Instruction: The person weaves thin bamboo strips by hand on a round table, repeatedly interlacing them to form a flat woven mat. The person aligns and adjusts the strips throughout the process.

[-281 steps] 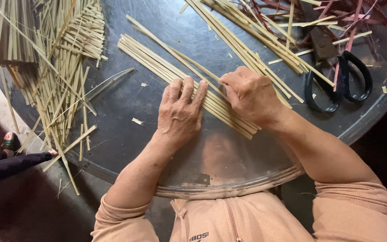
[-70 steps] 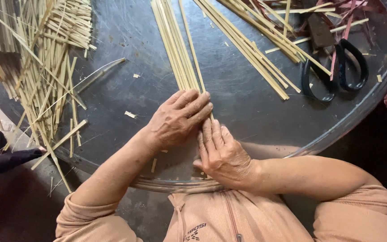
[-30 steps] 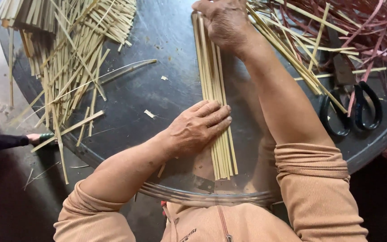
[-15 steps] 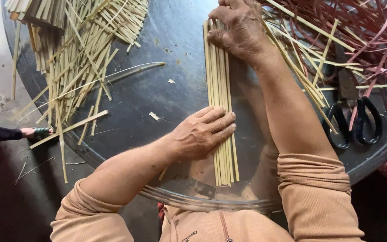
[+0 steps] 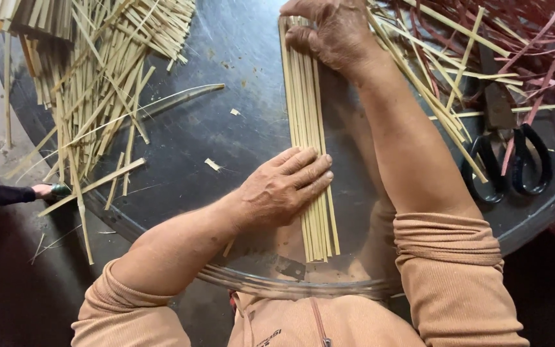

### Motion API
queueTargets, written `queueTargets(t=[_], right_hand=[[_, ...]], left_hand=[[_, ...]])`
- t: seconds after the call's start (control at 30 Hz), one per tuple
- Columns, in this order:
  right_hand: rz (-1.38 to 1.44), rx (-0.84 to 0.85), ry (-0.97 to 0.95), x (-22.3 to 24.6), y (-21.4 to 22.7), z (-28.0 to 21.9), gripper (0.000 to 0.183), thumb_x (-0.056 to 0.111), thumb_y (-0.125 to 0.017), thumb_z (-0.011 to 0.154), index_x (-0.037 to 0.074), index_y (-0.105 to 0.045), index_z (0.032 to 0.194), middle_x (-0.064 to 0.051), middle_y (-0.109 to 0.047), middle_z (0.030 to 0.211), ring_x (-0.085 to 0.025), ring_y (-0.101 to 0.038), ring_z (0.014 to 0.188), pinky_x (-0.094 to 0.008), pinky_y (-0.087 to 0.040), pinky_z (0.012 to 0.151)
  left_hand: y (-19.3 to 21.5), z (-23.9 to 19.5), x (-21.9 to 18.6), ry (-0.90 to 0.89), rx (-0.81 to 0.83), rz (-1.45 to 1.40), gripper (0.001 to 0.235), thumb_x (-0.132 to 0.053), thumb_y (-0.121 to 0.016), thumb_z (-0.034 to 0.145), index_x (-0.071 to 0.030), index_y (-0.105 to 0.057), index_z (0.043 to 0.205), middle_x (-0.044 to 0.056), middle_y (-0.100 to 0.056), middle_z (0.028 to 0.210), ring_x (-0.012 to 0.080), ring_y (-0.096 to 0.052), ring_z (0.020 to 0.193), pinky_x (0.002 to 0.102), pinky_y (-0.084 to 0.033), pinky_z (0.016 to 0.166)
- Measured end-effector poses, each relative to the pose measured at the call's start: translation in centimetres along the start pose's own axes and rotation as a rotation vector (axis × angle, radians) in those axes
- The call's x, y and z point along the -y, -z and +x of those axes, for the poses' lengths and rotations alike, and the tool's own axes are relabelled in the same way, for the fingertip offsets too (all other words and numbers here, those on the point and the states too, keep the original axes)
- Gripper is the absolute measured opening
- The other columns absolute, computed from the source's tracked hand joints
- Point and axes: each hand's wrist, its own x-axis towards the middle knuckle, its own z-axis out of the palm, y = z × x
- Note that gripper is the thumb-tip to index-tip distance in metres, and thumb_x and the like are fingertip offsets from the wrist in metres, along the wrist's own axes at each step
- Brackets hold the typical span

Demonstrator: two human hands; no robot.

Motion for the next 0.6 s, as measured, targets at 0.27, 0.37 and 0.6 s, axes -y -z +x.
queueTargets(t=[0.27, 0.37, 0.6], right_hand=[[-0.229, 0.034, 0.072, 0.1, -0.4, 0.1, 0.014, 0.024, -0.066, 0.083, 0.023, -0.064, 0.097, 0.000, -0.060, 0.084, -0.022, -0.052, 0.077, -0.037, -0.031, 0.061], [-0.189, 0.061, 0.085, 0.9, 0.0, 0.4, 0.007, 0.023, -0.056, 0.090, 0.018, -0.060, 0.093, -0.001, -0.058, 0.084, -0.023, -0.051, 0.075, -0.037, -0.032, 0.059], [-0.202, 0.038, -0.008, 0.9, -1.1, 0.4, 0.002, 0.025, -0.064, 0.082, 0.023, -0.063, 0.082, 0.003, -0.052, 0.069, -0.019, -0.049, 0.067, -0.036, -0.030, 0.051]], left_hand=[[-0.4, 0.1, 0.1, -0.001, -0.026, -0.011, 0.017, -0.007, -0.048, 0.083, 0.000, -0.056, 0.096, 0.016, -0.055, 0.104, 0.0316, -0.054, 0.094, 0.041, -0.044, 0.084], [-0.2, 0.2, 0.1, -0.002, -0.016, -0.019, 0.018, -0.007, -0.048, 0.083, 0.001, -0.056, 0.096, 0.017, -0.055, 0.104, 0.0318, -0.054, 0.094, 0.041, -0.044, 0.084], [-0.3, 0.1, 0.1, 0.005, 0.008, -0.020, 0.019, -0.007, -0.049, 0.083, 0.001, -0.057, 0.098, 0.017, -0.055, 0.105, 0.0331, -0.054, 0.097, 0.042, -0.043, 0.086]])
